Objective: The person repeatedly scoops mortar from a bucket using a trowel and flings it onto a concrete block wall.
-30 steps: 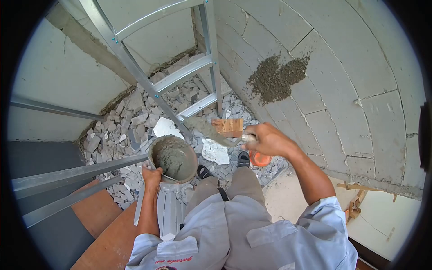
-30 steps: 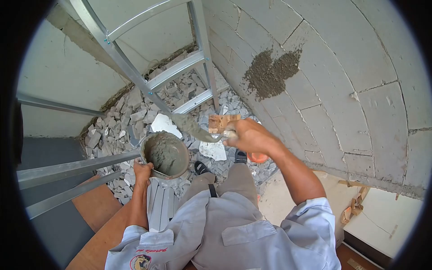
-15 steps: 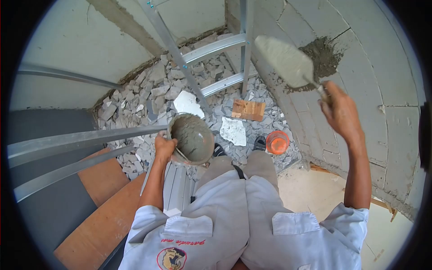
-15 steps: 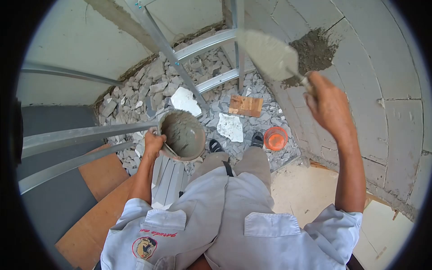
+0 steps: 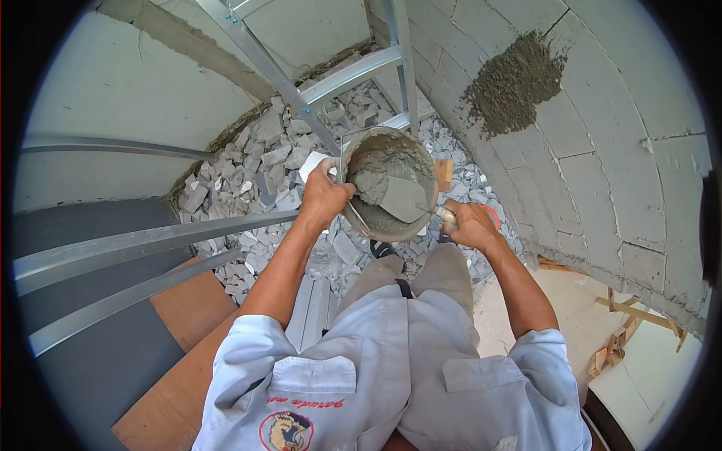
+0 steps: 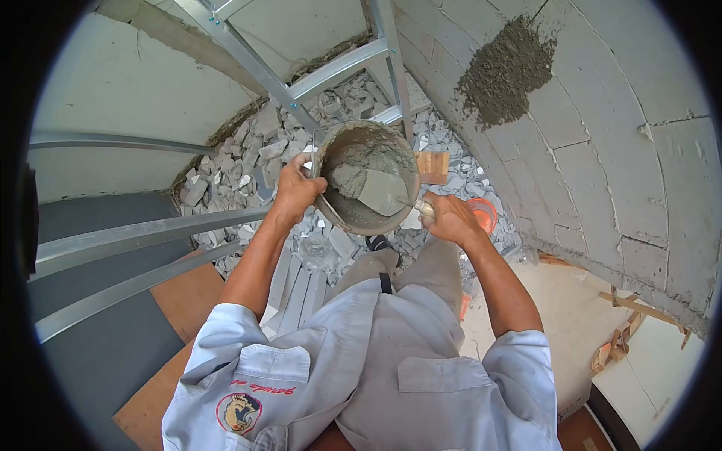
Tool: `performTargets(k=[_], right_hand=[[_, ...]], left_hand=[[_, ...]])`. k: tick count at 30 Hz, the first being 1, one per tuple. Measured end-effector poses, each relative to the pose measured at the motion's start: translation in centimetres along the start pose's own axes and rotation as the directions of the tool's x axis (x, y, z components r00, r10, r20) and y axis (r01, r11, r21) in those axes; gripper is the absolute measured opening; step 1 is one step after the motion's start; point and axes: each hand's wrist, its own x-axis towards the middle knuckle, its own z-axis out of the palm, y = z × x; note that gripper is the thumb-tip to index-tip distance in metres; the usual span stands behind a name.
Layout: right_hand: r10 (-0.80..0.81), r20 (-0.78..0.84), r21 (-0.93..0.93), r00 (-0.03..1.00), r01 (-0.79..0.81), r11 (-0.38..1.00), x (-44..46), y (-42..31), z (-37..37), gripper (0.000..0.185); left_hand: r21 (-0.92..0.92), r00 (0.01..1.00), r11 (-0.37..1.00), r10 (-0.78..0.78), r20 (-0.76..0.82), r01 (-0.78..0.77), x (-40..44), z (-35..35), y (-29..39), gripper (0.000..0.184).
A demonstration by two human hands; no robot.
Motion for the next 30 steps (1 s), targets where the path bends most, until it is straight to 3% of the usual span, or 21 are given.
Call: performTargets(k=[1, 3, 5, 8, 12, 13, 15, 17, 18, 19, 20, 21, 24, 26, 30], right_hand=[[0.02, -0.004, -0.115, 1.0, -0.021, 0.993, 0.7, 0.3, 0.2, 0.024], [0.005, -0.082, -0.11, 0.997, -0.014, 0.994, 1.3, -1.8, -0.8, 0.026], [-0.044, -0.145, -0.139, 0.988, 0.024, 0.99, 1.7, -2.4, -1.9, 0.027], [-0.043, -0.153, -0.162, 0.987, 0.018, 0.987, -0.4, -5.7, -6.4, 0.027], [-0.177, -0.111, -0.031, 0.978, 0.175, 0.984, -0.1, -8.2, -11.3, 0.035], [-0.242, -0.125, 0.085, 0.962, 0.254, 0.963, 0.9, -7.9, -12.4, 0.034], [-0.056, 0.098, 0.208, 0.994, 0.035, 0.978, 5.5, -3.3, -13.3, 0.032], [0.223, 0.328, 0.414, 0.918, -0.351, 0.84, 11.2, 2.3, -16.5, 0.029], [0.331, 0.031, 0.345, 0.943, -0.321, 0.882, 13.7, 5.8, -18.4, 0.03], [0.281, -0.473, -0.005, 0.835, -0.322, 0.947, 15.7, 9.4, -20.0, 0.033], [0.232, -0.712, 0.145, 0.663, -0.185, 0.972, 16.0, 11.8, -22.7, 0.036], [0.125, -0.82, 0.035, 0.559, -0.17, 0.985, 12.8, 7.3, -25.7, 0.034], [0.059, -0.749, -0.151, 0.66, -0.256, 0.955, 8.2, 3.1, -28.4, 0.029], [0.074, -0.707, -0.274, 0.704, -0.369, 0.888, 8.8, 6.3, -27.2, 0.027], [0.252, -0.579, -0.301, 0.775, -0.491, 0.818, 13.1, 13.5, -23.5, 0.035]], left_hand=[[-0.047, 0.999, 0.998, -0.035, -0.018, 0.034, -0.1, 0.3, -0.1, 0.052], [-0.153, 0.994, 0.984, -0.098, -0.053, 0.089, -0.1, 0.5, -1.4, 0.05], [-0.12, 0.981, 0.985, -0.143, -0.131, 0.127, 0.5, -0.4, -4.7, 0.048], [-0.323, 0.952, 0.922, -0.269, -0.143, 0.213, -0.6, -1.4, -8.0, 0.049], [-0.282, 0.919, 0.945, -0.251, -0.306, 0.164, -2.6, -2.7, -15.0, 0.052], [-0.243, 0.909, 0.956, -0.243, -0.339, 0.165, -3.5, -3.0, -16.0, 0.052], [-0.212, 0.875, 0.963, -0.241, -0.42, 0.164, -5.4, -3.8, -17.3, 0.052], [-0.2, 0.844, 0.958, -0.278, -0.459, 0.206, -6.6, -5.0, -18.1, 0.053], [-0.209, 0.828, 0.945, -0.322, -0.459, 0.251, -7.5, -5.7, -18.7, 0.054], [-0.132, 0.823, 0.946, -0.323, -0.467, 0.296, -8.2, -6.5, -19.2, 0.054], [-0.14, 0.811, 0.944, -0.328, -0.484, 0.299, -8.0, -7.4, -19.3, 0.054], [-0.156, 0.794, 0.939, -0.344, -0.502, 0.308, -9.0, -7.8, -19.7, 0.053], [-0.171, 0.75, 0.909, -0.411, -0.518, 0.38, -10.3, -8.6, -20.3, 0.052], [-0.154, 0.721, 0.87, -0.476, -0.504, 0.468, -11.1, -8.5, -19.6, 0.052], [-0.194, 0.75, 0.898, -0.438, -0.495, 0.396, -12.2, -8.0, -20.6, 0.05]])
